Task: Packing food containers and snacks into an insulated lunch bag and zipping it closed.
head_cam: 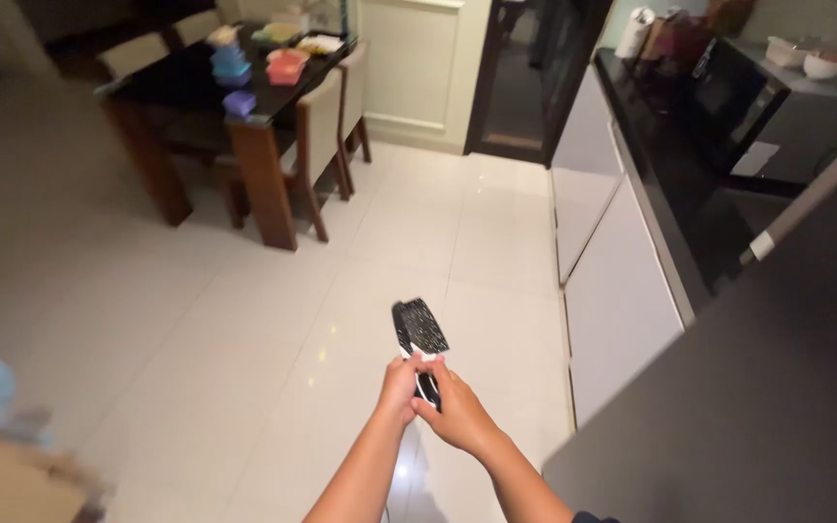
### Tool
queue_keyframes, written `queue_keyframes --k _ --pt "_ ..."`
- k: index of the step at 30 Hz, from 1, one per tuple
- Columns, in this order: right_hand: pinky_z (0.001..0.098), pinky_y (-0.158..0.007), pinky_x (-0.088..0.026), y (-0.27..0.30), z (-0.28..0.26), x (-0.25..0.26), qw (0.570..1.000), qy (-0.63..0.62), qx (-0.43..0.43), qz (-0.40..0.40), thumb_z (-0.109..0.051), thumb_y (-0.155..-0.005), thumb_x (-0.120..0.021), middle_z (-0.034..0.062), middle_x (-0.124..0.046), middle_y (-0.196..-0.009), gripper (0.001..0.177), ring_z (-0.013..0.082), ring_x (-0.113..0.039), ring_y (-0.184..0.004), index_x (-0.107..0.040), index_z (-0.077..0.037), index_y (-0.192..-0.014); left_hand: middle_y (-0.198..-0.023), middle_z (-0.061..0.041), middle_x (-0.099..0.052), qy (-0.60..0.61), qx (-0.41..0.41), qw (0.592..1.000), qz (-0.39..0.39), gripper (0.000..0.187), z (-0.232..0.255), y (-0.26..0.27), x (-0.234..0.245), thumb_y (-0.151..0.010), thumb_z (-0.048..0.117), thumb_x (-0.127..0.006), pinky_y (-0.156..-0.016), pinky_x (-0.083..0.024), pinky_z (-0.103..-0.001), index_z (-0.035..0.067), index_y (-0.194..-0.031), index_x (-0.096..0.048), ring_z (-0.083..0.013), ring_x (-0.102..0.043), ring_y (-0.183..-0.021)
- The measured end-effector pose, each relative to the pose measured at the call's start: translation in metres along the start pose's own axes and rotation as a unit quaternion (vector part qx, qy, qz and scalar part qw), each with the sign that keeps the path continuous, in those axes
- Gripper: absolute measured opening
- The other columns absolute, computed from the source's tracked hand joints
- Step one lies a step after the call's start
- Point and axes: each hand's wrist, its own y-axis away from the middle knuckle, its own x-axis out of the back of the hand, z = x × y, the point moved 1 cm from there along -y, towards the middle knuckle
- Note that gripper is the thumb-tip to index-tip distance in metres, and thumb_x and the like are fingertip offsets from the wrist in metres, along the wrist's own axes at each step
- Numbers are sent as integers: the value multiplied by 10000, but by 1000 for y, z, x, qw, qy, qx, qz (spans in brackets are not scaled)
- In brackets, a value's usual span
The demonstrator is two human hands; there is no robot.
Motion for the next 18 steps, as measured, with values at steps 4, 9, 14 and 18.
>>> queue_keyframes --k 4,9,14,18 --pt "309 -594 -596 -128 17 56 977 -110 -174 51 -182 -865 -684 56 -742 -992 377 152 -747 -623 -586 -245 -1224 -721 -106 -591 -46 47 997 -37 168 48 -120 -75 -1004 216 -593 -509 -517 -420 71 -924 -565 -280 -628 -603" --pt "309 -584 -580 -255 89 126 918 -257 -240 182 -69 -879 -658 116 -703 -754 358 174 -646 -547 -635 -180 -1218 -737 -73 -563 -170 43 974 -143 180 88 -244 -182 -1002 285 -580 -431 -445 -335 128 -930 -530 -199 -548 -549" --pt "298 -535 -528 -358 216 207 860 -381 -222 256 6 -905 -633 154 -620 -994 391 179 -600 -588 -581 -65 -1286 -952 -30 -725 -281 61 925 -250 387 86 -379 -293 -990 490 -409 -727 -520 -317 165 -1053 -609 -167 -702 -799" --pt "289 -499 -628 -460 300 288 849 -392 -205 290 20 -912 -643 175 -582 -818 475 203 -668 -611 -519 100 -1364 -1169 -79 -714 -374 -40 873 -309 524 56 -521 -392 -954 217 -498 -669 -584 -290 77 -1458 -509 -193 -773 -856"
